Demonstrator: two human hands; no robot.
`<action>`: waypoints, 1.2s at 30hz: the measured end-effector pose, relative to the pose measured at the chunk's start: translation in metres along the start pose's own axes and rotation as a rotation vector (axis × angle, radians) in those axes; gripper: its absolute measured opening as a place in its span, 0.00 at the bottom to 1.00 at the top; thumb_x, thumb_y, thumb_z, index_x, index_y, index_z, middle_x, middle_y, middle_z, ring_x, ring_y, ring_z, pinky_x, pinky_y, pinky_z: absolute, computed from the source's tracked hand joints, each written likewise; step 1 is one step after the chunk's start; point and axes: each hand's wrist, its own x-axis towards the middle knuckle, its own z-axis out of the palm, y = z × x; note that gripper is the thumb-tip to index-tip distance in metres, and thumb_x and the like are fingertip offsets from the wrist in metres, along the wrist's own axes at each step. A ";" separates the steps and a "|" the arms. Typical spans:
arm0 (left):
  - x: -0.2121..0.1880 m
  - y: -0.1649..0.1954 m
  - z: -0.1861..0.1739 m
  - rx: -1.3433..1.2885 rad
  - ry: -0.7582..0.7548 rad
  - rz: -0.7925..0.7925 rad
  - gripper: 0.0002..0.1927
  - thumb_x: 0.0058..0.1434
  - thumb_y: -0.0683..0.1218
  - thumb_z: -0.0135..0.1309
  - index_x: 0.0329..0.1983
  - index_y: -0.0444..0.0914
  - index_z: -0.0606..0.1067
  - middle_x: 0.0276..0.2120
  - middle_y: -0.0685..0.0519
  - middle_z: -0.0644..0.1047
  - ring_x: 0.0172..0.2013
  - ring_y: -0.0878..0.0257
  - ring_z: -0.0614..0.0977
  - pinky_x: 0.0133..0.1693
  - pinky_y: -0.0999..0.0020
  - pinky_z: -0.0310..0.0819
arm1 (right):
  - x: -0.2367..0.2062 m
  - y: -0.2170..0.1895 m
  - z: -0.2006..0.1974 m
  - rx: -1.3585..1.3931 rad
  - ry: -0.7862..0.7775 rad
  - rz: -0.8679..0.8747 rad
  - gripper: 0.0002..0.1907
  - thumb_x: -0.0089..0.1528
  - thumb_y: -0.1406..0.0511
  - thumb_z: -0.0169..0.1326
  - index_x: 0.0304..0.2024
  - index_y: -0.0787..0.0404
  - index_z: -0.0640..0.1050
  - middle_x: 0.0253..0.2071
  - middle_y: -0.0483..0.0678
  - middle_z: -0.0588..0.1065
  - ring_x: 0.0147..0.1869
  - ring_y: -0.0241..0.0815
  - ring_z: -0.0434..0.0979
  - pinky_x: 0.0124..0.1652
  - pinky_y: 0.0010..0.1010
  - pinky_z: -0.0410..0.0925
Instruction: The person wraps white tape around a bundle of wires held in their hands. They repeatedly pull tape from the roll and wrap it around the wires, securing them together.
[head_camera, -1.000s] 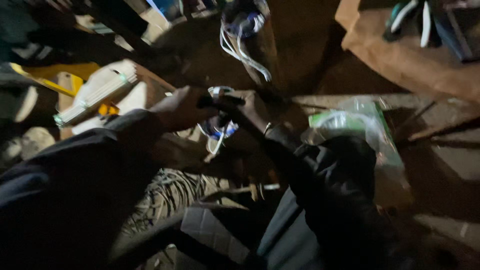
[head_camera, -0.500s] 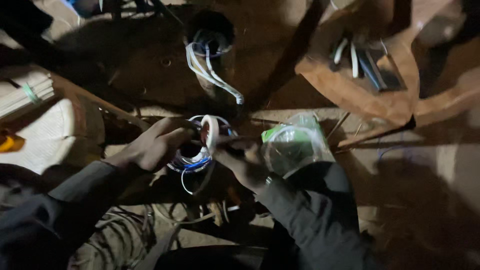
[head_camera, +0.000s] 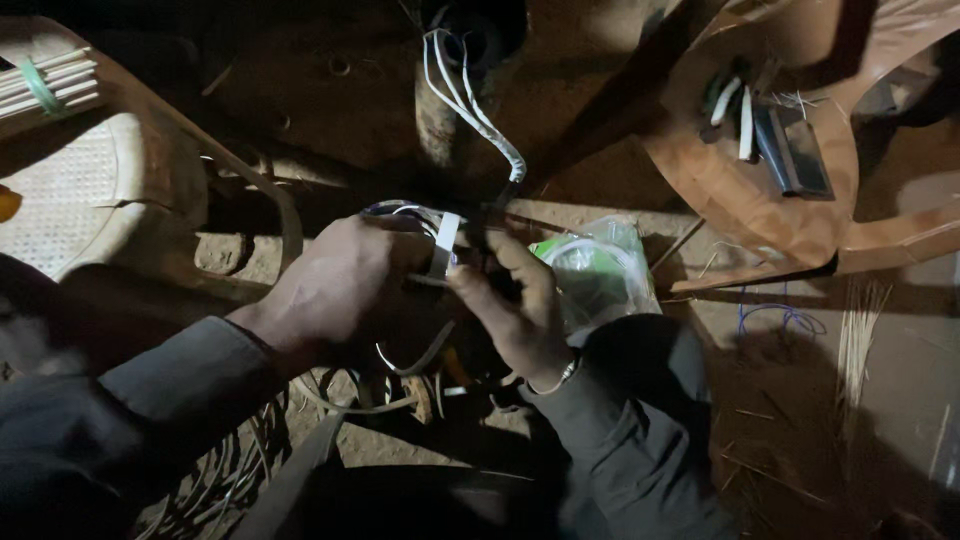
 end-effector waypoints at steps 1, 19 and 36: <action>0.002 0.002 0.003 0.073 -0.139 -0.109 0.17 0.57 0.45 0.57 0.51 0.42 0.77 0.33 0.54 0.83 0.29 0.64 0.85 0.33 0.67 0.82 | -0.001 -0.001 0.000 0.008 -0.030 -0.072 0.12 0.64 0.62 0.59 0.45 0.64 0.80 0.41 0.44 0.79 0.48 0.32 0.77 0.49 0.25 0.71; 0.011 0.028 -0.024 0.021 -0.219 -0.135 0.14 0.60 0.52 0.59 0.43 0.39 0.79 0.31 0.50 0.84 0.27 0.63 0.85 0.31 0.64 0.82 | -0.009 0.006 -0.005 -0.070 0.098 0.092 0.21 0.67 0.55 0.55 0.53 0.64 0.80 0.36 0.42 0.75 0.44 0.33 0.73 0.46 0.25 0.67; 0.012 0.024 -0.032 -0.069 -0.414 -0.376 0.20 0.58 0.55 0.66 0.48 0.40 0.78 0.31 0.50 0.84 0.28 0.57 0.81 0.33 0.56 0.76 | -0.022 -0.013 0.013 0.111 0.090 -0.070 0.29 0.68 0.54 0.54 0.63 0.67 0.68 0.60 0.59 0.70 0.65 0.45 0.68 0.64 0.35 0.63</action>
